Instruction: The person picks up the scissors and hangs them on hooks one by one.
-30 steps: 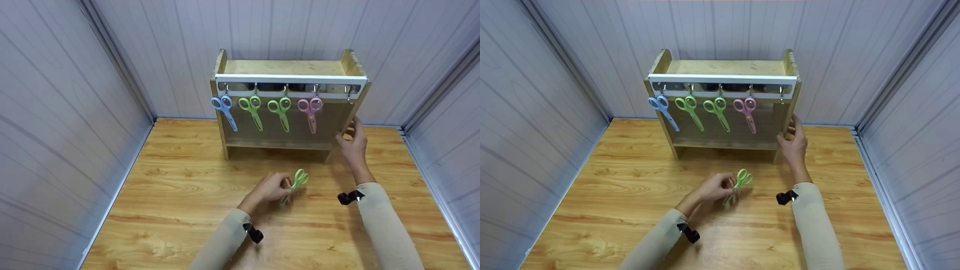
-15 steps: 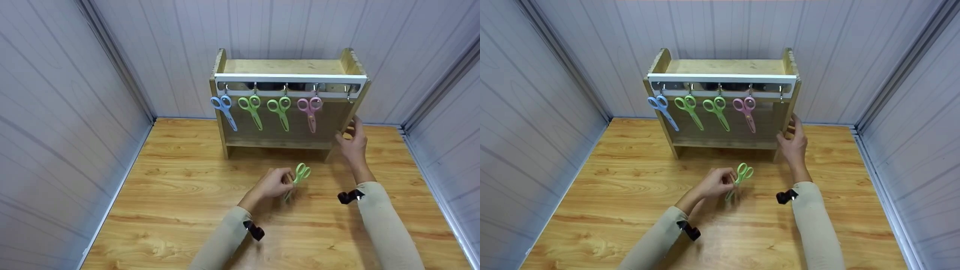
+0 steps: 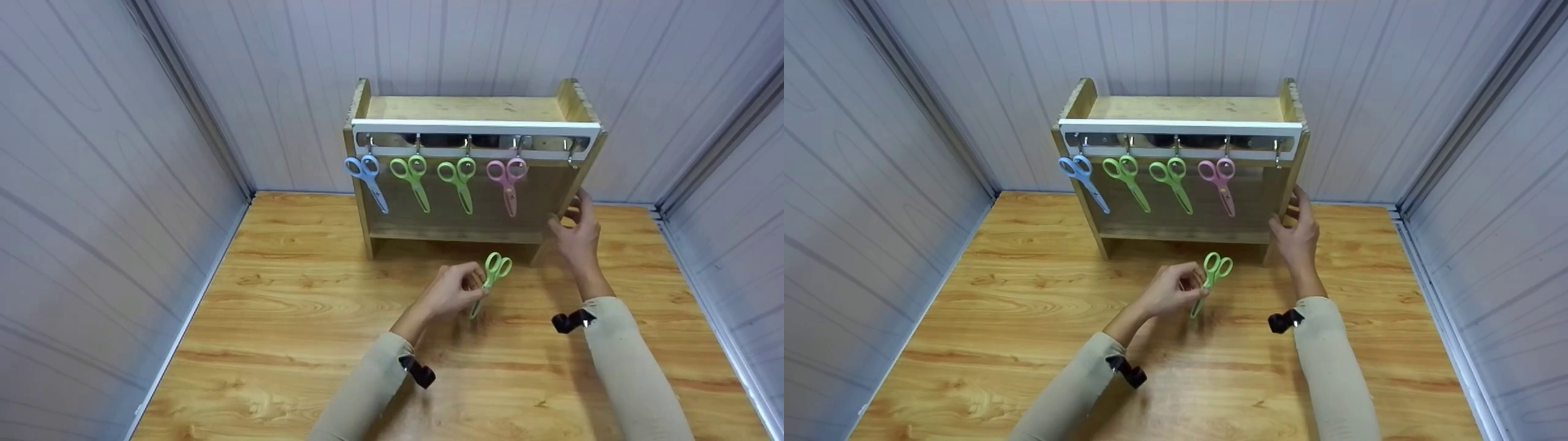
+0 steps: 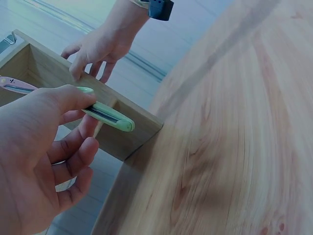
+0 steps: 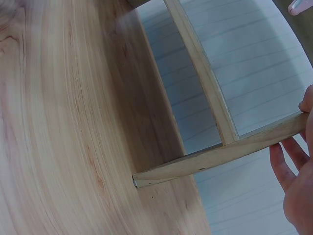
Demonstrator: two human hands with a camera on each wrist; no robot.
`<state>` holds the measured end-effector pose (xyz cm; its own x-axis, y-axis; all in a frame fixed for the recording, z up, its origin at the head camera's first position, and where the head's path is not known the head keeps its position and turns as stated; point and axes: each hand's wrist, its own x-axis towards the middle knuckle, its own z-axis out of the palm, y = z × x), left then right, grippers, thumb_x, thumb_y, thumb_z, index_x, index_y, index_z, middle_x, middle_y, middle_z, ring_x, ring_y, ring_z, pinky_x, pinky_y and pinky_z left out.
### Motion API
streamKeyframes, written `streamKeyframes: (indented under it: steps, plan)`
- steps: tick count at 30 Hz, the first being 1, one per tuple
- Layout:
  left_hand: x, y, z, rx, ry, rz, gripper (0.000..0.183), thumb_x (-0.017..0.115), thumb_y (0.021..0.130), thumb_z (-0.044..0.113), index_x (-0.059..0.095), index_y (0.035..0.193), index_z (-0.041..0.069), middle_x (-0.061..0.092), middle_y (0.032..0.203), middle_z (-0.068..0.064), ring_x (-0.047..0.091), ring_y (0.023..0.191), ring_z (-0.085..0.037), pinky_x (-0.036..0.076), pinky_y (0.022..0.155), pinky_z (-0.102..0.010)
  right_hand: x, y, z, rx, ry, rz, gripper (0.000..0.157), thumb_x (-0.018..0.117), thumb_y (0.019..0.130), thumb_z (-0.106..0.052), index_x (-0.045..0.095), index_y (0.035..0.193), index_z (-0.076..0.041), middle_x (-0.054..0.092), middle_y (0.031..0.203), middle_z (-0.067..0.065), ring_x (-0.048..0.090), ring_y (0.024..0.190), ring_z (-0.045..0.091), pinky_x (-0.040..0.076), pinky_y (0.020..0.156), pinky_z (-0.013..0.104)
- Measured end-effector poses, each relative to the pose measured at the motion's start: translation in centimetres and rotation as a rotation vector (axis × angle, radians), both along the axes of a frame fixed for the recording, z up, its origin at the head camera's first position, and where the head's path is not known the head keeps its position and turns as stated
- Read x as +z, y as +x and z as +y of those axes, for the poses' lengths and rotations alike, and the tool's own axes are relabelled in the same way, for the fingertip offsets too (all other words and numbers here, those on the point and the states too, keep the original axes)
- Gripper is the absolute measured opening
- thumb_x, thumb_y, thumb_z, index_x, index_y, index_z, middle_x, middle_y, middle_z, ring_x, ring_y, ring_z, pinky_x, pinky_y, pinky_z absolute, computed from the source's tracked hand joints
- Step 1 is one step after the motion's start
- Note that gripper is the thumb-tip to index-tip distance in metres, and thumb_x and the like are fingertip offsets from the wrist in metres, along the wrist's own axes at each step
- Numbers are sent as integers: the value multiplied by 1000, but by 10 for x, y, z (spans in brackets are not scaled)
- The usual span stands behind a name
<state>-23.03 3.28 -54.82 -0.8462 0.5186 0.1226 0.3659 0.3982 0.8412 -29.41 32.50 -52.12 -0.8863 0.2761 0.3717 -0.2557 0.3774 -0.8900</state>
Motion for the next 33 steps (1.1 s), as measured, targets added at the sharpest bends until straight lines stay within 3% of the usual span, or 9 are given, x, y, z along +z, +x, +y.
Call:
streamKeyframes:
  steps: [9,20,33]
  plan:
    - [8,1,4,70,75,66,13,83,101,16,76,108,7,82,94,-10,58,76,5,49,72,-12,-1,-3,-1,-4,-16,-18,71,71,101,-2,49,168,-13,65,134,8,66,107,-1,55,82,9]
    - [17,-3,6,94,130,88,14,83,102,17,76,109,6,82,94,-13,57,74,4,48,70,-12,0,-2,0,0,-4,-12,72,71,101,-2,48,168,-14,60,125,-7,66,108,0,56,82,9]
    - [31,-5,11,132,154,122,17,84,102,19,76,110,7,83,93,-12,57,73,5,47,71,-13,-1,-3,2,-10,-3,-50,75,72,103,-6,45,171,-20,59,131,-5,65,114,9,55,84,9]
